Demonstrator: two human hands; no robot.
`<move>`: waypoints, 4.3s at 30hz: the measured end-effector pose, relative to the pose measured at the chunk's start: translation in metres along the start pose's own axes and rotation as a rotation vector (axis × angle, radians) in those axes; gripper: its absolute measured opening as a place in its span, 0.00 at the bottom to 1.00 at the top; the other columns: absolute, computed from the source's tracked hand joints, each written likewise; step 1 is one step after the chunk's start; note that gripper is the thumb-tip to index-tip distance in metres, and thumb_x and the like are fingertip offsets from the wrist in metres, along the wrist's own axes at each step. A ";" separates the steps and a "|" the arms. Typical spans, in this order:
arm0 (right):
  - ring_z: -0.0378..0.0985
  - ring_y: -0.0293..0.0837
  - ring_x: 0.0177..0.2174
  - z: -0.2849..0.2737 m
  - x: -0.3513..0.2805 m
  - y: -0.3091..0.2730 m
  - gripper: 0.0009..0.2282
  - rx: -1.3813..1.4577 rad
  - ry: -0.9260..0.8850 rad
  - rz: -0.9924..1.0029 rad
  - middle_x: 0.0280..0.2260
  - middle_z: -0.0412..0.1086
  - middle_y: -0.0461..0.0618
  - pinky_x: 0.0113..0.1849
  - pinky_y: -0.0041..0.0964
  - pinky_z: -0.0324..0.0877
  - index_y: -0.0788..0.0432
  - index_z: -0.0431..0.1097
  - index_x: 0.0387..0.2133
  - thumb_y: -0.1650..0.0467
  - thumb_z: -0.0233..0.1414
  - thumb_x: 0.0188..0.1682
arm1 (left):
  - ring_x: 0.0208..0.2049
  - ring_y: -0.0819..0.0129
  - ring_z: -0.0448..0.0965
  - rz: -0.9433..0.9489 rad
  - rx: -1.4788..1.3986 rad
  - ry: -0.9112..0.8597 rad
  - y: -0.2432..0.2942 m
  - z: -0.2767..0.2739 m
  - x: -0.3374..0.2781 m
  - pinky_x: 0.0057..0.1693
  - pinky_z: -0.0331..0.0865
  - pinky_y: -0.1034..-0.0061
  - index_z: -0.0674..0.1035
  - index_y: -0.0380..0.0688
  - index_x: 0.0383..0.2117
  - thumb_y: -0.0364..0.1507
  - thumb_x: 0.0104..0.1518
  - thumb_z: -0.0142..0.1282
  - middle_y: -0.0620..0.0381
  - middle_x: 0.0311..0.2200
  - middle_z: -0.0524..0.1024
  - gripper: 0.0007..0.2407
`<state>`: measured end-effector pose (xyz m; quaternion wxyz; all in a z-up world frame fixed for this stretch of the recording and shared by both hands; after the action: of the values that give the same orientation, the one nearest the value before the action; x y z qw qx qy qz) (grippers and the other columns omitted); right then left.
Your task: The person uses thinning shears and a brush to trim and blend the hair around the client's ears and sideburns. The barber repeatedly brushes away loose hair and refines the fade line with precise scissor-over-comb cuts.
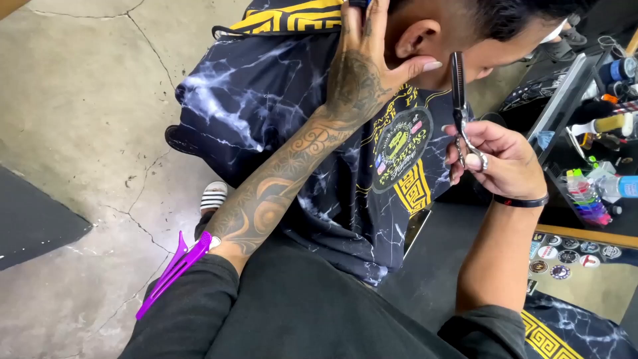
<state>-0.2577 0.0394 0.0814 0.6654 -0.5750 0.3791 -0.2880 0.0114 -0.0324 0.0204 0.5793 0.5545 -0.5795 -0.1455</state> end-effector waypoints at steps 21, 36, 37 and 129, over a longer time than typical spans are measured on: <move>0.80 0.50 0.41 -0.006 0.002 -0.002 0.23 0.014 -0.050 -0.043 0.59 0.66 0.66 0.31 0.43 0.84 0.65 0.64 0.57 0.75 0.58 0.46 | 0.60 0.53 0.73 -0.029 0.003 -0.013 0.000 0.001 0.000 0.62 0.77 0.62 0.57 0.50 0.68 0.60 0.45 0.77 0.52 0.57 0.66 0.50; 0.80 0.49 0.41 -0.003 0.002 -0.004 0.22 0.022 -0.047 -0.037 0.57 0.68 0.64 0.30 0.41 0.84 0.66 0.65 0.56 0.74 0.59 0.46 | 0.62 0.54 0.71 0.020 -0.020 0.004 -0.001 0.001 -0.001 0.66 0.76 0.64 0.55 0.50 0.70 0.58 0.48 0.78 0.52 0.58 0.65 0.51; 0.80 0.49 0.41 0.000 0.003 -0.007 0.22 0.024 -0.042 -0.039 0.57 0.68 0.64 0.30 0.41 0.84 0.66 0.65 0.56 0.74 0.59 0.46 | 0.62 0.54 0.71 0.022 -0.021 0.000 0.000 -0.001 0.000 0.66 0.76 0.64 0.55 0.50 0.70 0.58 0.48 0.78 0.52 0.58 0.65 0.51; 0.80 0.46 0.33 0.006 0.011 -0.033 0.22 -0.103 -0.117 -0.040 0.37 0.74 0.62 0.32 0.37 0.84 0.70 0.64 0.56 0.76 0.56 0.47 | 0.56 0.52 0.74 -0.050 -0.072 -0.030 -0.001 -0.004 0.000 0.61 0.79 0.65 0.48 0.62 0.73 0.60 0.48 0.75 0.52 0.55 0.65 0.53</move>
<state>-0.2455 0.0280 0.1128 0.6500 -0.6319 0.3423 -0.2472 0.0157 -0.0313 0.0206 0.5862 0.5456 -0.5684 -0.1890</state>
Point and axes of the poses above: each hand's wrist, its own x-axis towards the middle knuckle, its own z-axis out of the palm, y = z × x, the point moved 4 cm from there along x, towards the middle knuckle
